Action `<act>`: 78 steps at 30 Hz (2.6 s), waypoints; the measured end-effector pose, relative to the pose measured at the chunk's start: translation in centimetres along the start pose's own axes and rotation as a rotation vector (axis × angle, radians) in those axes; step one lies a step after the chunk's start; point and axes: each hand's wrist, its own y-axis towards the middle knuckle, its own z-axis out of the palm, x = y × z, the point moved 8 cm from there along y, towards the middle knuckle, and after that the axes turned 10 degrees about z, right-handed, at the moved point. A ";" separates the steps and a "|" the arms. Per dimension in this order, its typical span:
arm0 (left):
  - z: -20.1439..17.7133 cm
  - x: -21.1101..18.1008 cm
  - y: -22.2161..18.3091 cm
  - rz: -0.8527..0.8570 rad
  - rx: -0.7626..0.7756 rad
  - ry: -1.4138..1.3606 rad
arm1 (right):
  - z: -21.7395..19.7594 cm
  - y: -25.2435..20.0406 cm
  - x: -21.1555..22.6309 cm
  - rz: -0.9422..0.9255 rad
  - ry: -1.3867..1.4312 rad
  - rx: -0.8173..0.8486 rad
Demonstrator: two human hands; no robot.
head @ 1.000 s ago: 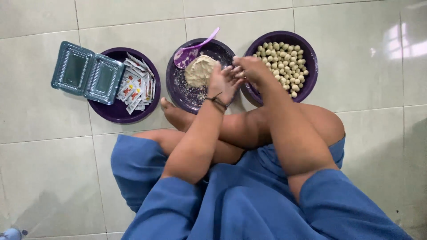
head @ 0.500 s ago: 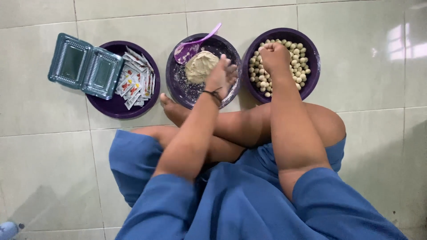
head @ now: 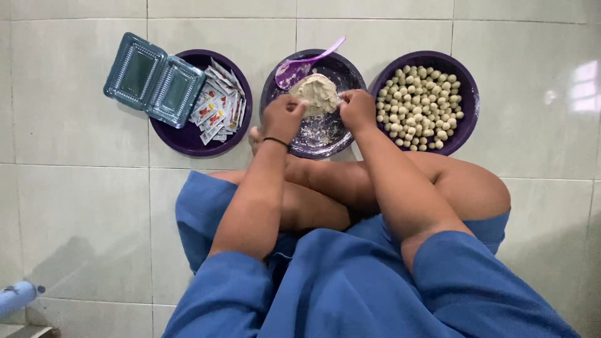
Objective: Rolling small pieces of dough into uniform balls and placing them into a bowl.
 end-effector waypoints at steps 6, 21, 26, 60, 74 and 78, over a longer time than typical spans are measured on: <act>7.6 0.3 1.0 0.370 0.077 0.462 | 2.4 -0.6 1.7 -0.100 -0.121 0.087; 9.0 -4.2 0.6 0.959 -0.208 0.691 | 8.6 0.4 0.0 -0.577 -0.501 -0.312; 8.5 -4.6 0.8 0.983 -0.281 0.676 | 6.7 1.1 -0.3 -0.272 -0.289 -0.033; 9.2 2.4 6.0 0.657 -0.316 0.551 | 5.3 1.0 5.3 -0.515 -0.213 -0.090; 8.3 2.3 5.6 0.545 -0.219 0.499 | 6.1 2.6 3.0 -0.430 -0.198 -0.107; 9.2 2.3 5.7 0.599 -0.248 0.516 | 6.7 3.2 2.7 -0.435 -0.167 -0.085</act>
